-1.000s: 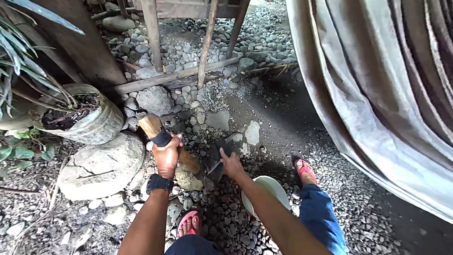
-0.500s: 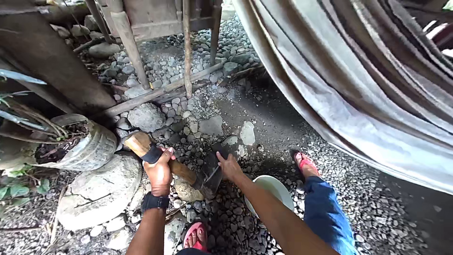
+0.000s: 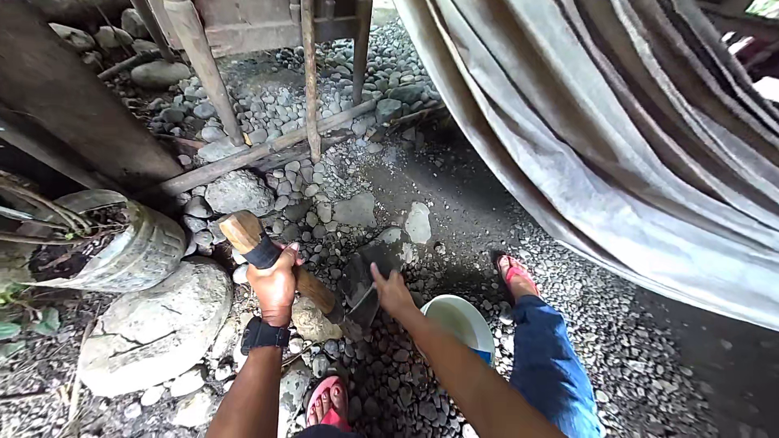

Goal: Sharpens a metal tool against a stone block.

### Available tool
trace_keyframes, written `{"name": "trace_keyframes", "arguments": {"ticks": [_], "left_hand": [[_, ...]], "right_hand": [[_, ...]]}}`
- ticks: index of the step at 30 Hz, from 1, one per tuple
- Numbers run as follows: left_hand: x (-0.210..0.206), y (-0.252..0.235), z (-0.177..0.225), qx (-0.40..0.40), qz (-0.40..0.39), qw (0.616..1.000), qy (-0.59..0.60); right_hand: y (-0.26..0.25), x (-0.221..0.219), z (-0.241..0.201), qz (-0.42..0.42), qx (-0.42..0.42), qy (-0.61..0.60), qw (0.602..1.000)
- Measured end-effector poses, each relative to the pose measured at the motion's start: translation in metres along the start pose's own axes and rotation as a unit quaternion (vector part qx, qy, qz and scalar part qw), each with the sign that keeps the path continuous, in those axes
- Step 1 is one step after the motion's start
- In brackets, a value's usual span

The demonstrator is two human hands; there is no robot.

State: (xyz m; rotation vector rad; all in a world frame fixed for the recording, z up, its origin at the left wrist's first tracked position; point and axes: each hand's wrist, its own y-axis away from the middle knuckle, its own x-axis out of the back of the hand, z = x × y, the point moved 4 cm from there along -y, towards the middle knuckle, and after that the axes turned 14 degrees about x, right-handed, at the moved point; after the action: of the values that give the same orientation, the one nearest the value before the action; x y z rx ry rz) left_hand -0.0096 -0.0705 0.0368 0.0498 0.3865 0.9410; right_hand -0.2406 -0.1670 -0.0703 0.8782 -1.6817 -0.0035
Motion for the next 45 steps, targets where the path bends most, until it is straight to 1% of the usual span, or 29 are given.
{"name": "trace_keyframes", "arguments": {"ticks": [1,2,3,6,7,8,9,12,13,14,17,18,19,21,23,24,25,26,28,29,30,32,35,36,37,40,41,43,45], "left_hand": [[0.000,-0.001,0.000,-0.005,0.001,1.000,0.004],[0.001,-0.002,0.000,-0.009,0.005,1.000,0.007],[0.003,-0.002,0.000,-0.010,0.010,1.000,0.008],[0.004,-0.002,-0.002,-0.008,0.015,1.000,0.000],[0.003,-0.001,-0.002,-0.010,0.008,1.000,-0.002],[0.003,0.000,-0.002,-0.013,-0.001,1.000,-0.001],[0.003,0.002,-0.002,-0.014,-0.008,1.000,0.001],[0.006,0.006,-0.002,-0.021,-0.022,1.000,0.002],[0.005,0.007,0.000,-0.025,-0.021,0.999,0.002],[0.005,0.008,0.000,-0.027,-0.020,0.999,-0.002],[0.004,0.009,-0.002,-0.033,-0.019,0.999,-0.012],[0.003,0.009,-0.002,-0.039,-0.028,0.999,-0.014],[0.003,0.010,-0.002,-0.045,-0.040,0.998,-0.013],[0.003,0.011,-0.001,-0.048,-0.055,0.997,-0.007],[0.005,0.012,-0.003,-0.038,-0.047,0.998,0.005],[0.005,0.011,-0.003,-0.033,-0.039,0.999,0.005],[0.005,0.010,-0.002,-0.027,-0.030,0.999,0.003],[0.006,0.009,-0.002,-0.021,-0.021,1.000,0.001],[0.006,0.008,-0.004,-0.017,-0.007,1.000,-0.002],[0.006,0.008,-0.004,-0.018,-0.008,1.000,-0.002],[0.005,0.008,-0.005,-0.020,-0.014,1.000,-0.001],[0.005,0.009,-0.005,-0.018,-0.023,1.000,0.001],[0.006,0.010,-0.004,-0.017,-0.021,1.000,0.009],[0.006,0.010,-0.002,-0.018,-0.019,1.000,0.011],[0.006,0.009,-0.002,-0.017,-0.017,1.000,0.011],[0.008,0.008,-0.005,-0.015,-0.015,1.000,0.015],[0.009,0.007,-0.006,-0.017,-0.021,0.999,0.017],[0.011,0.006,-0.008,-0.016,-0.033,0.999,0.025],[0.013,0.006,-0.009,-0.011,-0.031,0.999,0.023]], "right_hand": [[-0.010,0.008,0.003,0.005,-0.043,-0.003,0.999],[-0.012,0.011,0.001,0.006,-0.055,-0.004,0.998],[-0.003,0.005,-0.005,-0.002,-0.034,-0.004,0.999],[0.042,-0.027,-0.019,-0.065,0.101,-0.002,0.993],[0.045,-0.033,-0.016,-0.071,0.120,0.008,0.990],[0.041,-0.030,-0.011,-0.060,0.117,0.015,0.991],[0.031,-0.021,-0.005,-0.040,0.094,0.015,0.995],[-0.006,0.007,0.009,0.006,-0.037,-0.010,0.999],[-0.008,0.009,0.007,0.009,-0.053,-0.014,0.998],[0.001,0.003,0.002,0.004,-0.039,-0.015,0.999],[0.045,-0.030,-0.014,-0.056,0.102,-0.002,0.993],[0.051,-0.038,-0.013,-0.066,0.126,0.007,0.990],[0.048,-0.037,-0.008,-0.059,0.129,0.016,0.990],[0.025,-0.018,0.003,-0.019,0.080,0.017,0.996],[0.002,0.003,0.013,0.001,-0.012,-0.004,1.000],[-0.004,0.009,0.014,0.005,-0.043,-0.012,0.999],[-0.002,0.007,0.010,0.002,-0.046,-0.015,0.999],[0.008,-0.001,0.003,-0.003,-0.021,-0.013,1.000],[0.038,-0.026,-0.009,-0.030,0.074,-0.006,0.997],[0.049,-0.036,-0.012,-0.051,0.109,-0.003,0.993],[0.051,-0.039,-0.010,-0.055,0.121,0.005,0.991],[0.033,-0.023,0.000,-0.034,0.079,0.012,0.996],[-0.004,0.007,0.012,0.006,-0.060,-0.020,0.998],[-0.005,0.008,0.010,0.010,-0.071,-0.022,0.997],[0.002,0.003,0.005,0.005,-0.053,-0.018,0.998],[0.040,-0.027,-0.009,-0.053,0.074,0.009,0.996],[0.044,-0.032,-0.008,-0.066,0.093,0.019,0.993],[0.031,-0.023,0.003,-0.034,0.077,0.026,0.996],[0.006,-0.004,0.013,-0.002,-0.007,-0.002,1.000]]}}
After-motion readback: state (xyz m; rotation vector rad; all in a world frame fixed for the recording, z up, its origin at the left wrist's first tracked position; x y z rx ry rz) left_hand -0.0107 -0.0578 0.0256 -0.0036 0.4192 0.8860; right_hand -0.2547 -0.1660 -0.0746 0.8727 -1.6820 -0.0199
